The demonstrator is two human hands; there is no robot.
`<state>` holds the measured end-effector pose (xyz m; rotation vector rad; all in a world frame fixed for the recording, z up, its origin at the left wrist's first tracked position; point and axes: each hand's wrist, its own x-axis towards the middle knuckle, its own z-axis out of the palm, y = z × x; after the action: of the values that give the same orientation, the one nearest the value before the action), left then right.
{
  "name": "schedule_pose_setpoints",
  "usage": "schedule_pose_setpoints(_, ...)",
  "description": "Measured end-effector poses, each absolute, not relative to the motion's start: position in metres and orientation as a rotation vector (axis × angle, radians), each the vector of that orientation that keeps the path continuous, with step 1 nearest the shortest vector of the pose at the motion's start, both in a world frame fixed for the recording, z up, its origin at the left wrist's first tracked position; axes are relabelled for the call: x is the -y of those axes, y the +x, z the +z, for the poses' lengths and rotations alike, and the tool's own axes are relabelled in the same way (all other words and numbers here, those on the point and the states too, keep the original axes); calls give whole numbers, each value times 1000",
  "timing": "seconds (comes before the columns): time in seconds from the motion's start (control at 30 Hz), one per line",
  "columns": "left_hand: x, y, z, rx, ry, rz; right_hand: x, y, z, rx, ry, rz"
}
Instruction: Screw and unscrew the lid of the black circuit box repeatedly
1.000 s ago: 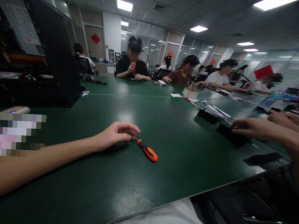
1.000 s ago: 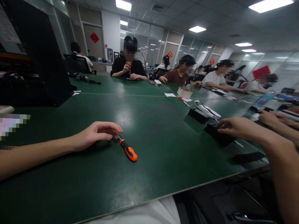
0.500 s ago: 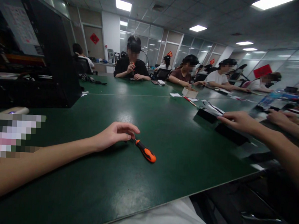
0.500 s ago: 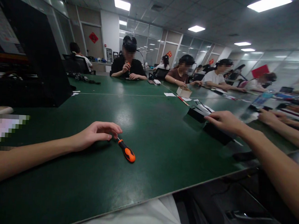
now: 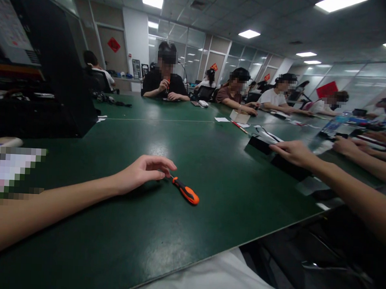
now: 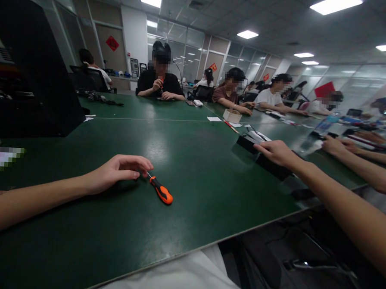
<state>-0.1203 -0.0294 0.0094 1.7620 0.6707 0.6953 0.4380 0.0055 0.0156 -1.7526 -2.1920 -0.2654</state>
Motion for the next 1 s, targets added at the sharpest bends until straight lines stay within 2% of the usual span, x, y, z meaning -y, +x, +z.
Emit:
schedule_pose_setpoints(0.5, 29, -121, 10, -625, 1816, 686, -10, 439, 12, 2227, -1770, -126)
schedule_pose_setpoints(0.87, 29, -119, 10, -655, 1812, 695, 19, 448, 36, 2039, -1685, -376)
schedule_pose_setpoints(1.0, 29, -120, 11, -662, 1827, 695, 31, 452, 30, 2079, -1688, -343)
